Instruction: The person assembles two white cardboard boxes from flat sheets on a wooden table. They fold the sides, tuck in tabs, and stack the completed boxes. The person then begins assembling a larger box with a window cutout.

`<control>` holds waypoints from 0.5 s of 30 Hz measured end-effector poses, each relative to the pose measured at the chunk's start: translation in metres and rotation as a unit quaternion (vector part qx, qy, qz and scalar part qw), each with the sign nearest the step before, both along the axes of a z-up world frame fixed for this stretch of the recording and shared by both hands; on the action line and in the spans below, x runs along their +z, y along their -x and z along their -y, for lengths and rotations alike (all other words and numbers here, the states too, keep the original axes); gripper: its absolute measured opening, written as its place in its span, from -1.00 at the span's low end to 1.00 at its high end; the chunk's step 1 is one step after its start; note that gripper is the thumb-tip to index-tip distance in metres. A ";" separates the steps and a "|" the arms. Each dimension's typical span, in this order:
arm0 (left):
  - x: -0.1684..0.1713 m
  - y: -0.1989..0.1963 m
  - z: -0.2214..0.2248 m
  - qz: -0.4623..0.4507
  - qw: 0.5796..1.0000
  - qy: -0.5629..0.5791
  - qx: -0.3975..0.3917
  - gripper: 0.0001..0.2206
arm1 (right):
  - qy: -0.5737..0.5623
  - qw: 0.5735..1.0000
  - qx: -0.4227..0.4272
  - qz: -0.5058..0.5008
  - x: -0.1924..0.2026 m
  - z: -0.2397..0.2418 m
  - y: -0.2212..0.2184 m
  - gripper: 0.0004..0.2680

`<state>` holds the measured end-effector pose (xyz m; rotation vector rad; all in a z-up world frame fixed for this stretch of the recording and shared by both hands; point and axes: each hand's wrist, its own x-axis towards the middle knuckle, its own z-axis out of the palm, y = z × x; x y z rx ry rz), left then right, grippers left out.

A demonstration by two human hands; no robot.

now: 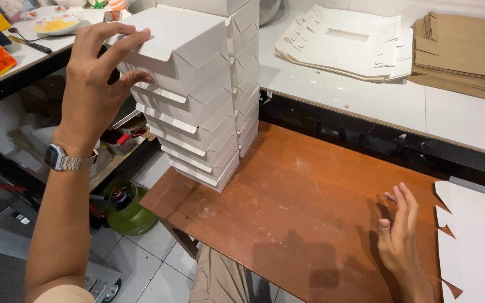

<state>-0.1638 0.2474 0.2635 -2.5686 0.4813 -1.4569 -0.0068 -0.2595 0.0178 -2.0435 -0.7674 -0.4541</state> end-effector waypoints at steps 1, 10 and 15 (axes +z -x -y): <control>0.000 -0.001 -0.001 0.000 1.000 0.000 0.000 -0.49 | 0.000 1.000 0.000 0.000 0.002 -0.001 0.001 -0.37; 0.001 -0.001 -0.001 0.005 1.000 -0.007 0.013 -0.52 | 0.007 1.000 -0.001 -0.009 0.003 0.000 0.001 -0.39; 0.001 0.000 -0.002 0.001 1.000 -0.004 0.010 -0.52 | 0.006 1.000 -0.006 -0.016 0.004 -0.002 0.002 -0.37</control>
